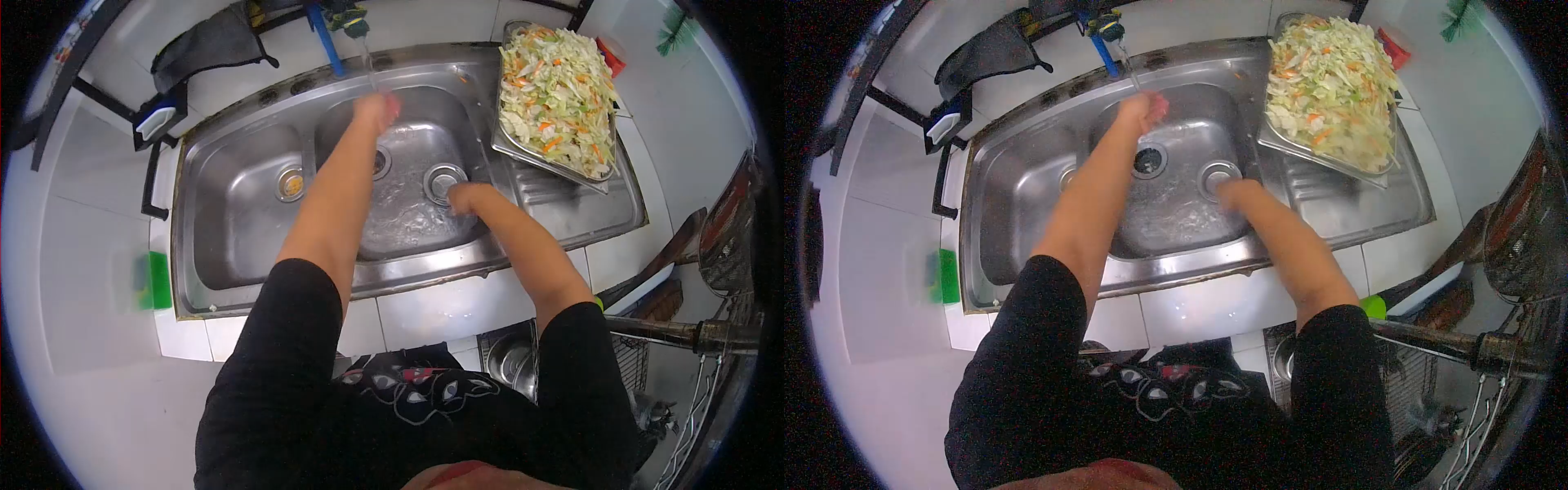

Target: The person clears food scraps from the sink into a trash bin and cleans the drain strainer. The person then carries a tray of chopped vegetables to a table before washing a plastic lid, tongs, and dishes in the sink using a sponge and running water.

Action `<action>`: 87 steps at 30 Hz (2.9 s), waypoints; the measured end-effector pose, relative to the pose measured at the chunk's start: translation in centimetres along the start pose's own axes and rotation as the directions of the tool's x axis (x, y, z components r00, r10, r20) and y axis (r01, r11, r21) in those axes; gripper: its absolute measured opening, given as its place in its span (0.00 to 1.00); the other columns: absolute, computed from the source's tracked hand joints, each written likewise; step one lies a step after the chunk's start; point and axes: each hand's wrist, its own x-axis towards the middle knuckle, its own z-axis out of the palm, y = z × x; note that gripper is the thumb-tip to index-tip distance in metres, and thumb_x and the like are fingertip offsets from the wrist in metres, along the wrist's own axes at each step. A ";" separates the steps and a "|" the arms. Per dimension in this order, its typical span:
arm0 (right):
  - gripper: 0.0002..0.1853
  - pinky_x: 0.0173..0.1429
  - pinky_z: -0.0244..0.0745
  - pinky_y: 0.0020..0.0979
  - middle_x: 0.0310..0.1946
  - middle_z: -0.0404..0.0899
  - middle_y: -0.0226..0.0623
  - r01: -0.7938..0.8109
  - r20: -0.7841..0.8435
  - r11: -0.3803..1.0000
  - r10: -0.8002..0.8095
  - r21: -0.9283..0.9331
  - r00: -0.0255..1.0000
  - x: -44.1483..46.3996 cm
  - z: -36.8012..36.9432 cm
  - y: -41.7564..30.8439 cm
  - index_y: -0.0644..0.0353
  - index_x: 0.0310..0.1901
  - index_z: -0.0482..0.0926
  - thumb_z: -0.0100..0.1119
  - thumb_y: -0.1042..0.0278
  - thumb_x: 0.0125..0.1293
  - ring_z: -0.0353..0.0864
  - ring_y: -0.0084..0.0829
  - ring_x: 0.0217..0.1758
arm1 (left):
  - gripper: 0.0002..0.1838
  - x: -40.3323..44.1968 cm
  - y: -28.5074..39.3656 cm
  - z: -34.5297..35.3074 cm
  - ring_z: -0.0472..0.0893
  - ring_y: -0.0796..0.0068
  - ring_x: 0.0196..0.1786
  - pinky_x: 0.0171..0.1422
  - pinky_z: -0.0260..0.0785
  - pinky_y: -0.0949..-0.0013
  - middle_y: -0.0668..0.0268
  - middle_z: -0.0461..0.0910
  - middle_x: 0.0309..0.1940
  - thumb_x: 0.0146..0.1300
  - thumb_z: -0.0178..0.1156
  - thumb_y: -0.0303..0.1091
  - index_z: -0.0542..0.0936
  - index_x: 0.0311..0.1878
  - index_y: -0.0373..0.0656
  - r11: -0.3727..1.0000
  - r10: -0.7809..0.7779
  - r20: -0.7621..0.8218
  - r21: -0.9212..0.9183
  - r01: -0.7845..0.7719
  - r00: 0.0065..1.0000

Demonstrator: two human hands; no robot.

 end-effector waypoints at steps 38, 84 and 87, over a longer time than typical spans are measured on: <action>0.11 0.46 0.74 0.39 0.41 0.79 0.43 -0.039 -0.487 0.999 0.025 -0.018 0.873 21.3 -3.0 -9.0 0.58 0.38 0.80 0.50 0.69 0.56 0.79 0.40 0.45 | 0.07 -17.9 -4.4 -16.1 0.61 0.70 0.64 0.63 0.54 0.49 0.71 0.77 0.41 0.48 0.60 0.31 0.79 0.34 0.47 -0.006 0.397 0.391 0.906 -0.424 0.830; 0.13 0.49 0.73 0.36 0.43 0.78 0.45 0.039 -0.376 0.994 -0.077 -0.107 0.923 23.1 -3.6 -10.5 0.60 0.39 0.80 0.51 0.68 0.53 0.78 0.40 0.47 | 0.08 -17.4 -4.8 -16.9 0.62 0.70 0.63 0.60 0.58 0.53 0.73 0.76 0.41 0.47 0.61 0.30 0.79 0.34 0.46 0.068 0.421 0.406 0.878 -0.474 0.811; 0.14 0.50 0.73 0.37 0.44 0.77 0.45 0.020 -0.395 0.999 -0.036 -0.045 0.918 23.6 -2.8 -11.4 0.59 0.41 0.79 0.46 0.70 0.56 0.77 0.40 0.48 | 0.08 -17.3 -4.8 -17.0 0.62 0.70 0.63 0.59 0.58 0.53 0.73 0.76 0.41 0.46 0.61 0.30 0.79 0.33 0.46 0.068 0.424 0.406 0.877 -0.475 0.810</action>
